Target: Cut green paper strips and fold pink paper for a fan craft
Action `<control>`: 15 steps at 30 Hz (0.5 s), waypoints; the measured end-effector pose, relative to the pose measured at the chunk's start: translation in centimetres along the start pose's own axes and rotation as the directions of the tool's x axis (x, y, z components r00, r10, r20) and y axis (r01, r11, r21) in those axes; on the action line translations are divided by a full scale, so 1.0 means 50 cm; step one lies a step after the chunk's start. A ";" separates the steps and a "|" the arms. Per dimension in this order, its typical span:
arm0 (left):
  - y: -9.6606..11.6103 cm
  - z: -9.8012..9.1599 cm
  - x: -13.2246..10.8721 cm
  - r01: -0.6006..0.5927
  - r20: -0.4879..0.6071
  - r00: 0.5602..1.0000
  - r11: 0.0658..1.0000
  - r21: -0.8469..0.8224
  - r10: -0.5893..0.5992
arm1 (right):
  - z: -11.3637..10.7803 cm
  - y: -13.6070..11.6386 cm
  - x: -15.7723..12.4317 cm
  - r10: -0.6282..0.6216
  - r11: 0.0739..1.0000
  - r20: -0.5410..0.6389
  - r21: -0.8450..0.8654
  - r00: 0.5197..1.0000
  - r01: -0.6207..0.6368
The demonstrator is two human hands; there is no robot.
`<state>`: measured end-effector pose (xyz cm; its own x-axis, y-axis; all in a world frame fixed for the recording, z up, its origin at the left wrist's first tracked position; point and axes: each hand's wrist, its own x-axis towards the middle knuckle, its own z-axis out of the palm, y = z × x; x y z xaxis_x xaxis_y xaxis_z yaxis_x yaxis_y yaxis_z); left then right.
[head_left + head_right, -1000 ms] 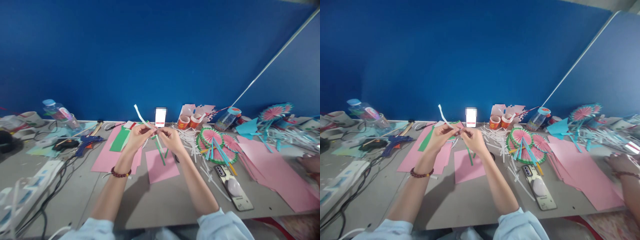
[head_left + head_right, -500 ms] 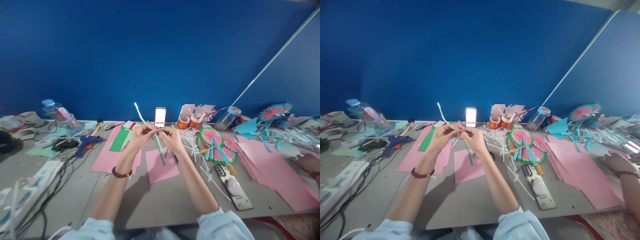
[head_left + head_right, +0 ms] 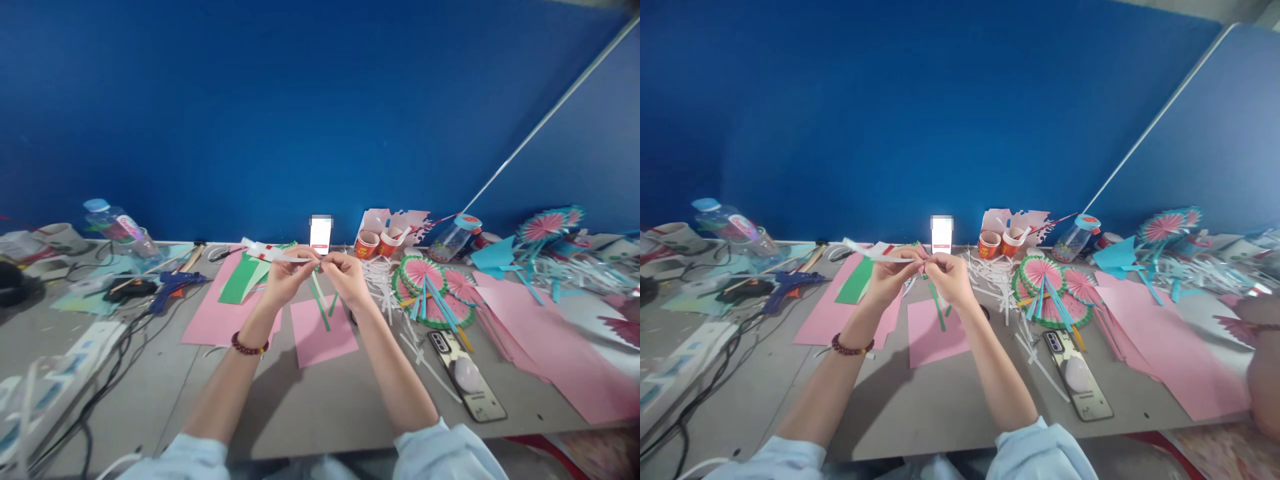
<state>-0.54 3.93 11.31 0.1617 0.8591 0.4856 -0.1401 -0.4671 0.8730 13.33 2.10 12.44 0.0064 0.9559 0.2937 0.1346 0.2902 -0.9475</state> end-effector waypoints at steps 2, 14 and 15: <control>-0.002 0.001 0.000 0.006 -0.018 1.000 1.000 -0.012 -0.006 | 0.000 0.000 0.001 0.020 1.000 0.006 0.019 1.000 -0.020; 0.001 0.009 -0.004 0.049 -0.010 0.999 0.986 -0.157 -0.051 | -0.003 0.016 0.013 0.135 0.968 -0.043 0.217 0.990 -0.122; 0.000 0.010 -0.005 0.085 -0.021 0.996 0.977 -0.198 -0.090 | -0.009 0.020 0.018 0.158 0.959 -0.050 0.245 0.986 -0.142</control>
<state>-0.11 3.63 11.20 0.1535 0.9019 0.4037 -0.3163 -0.3422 0.8848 13.93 3.22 11.80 0.0767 0.9863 0.1459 -0.1143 0.1540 -0.9814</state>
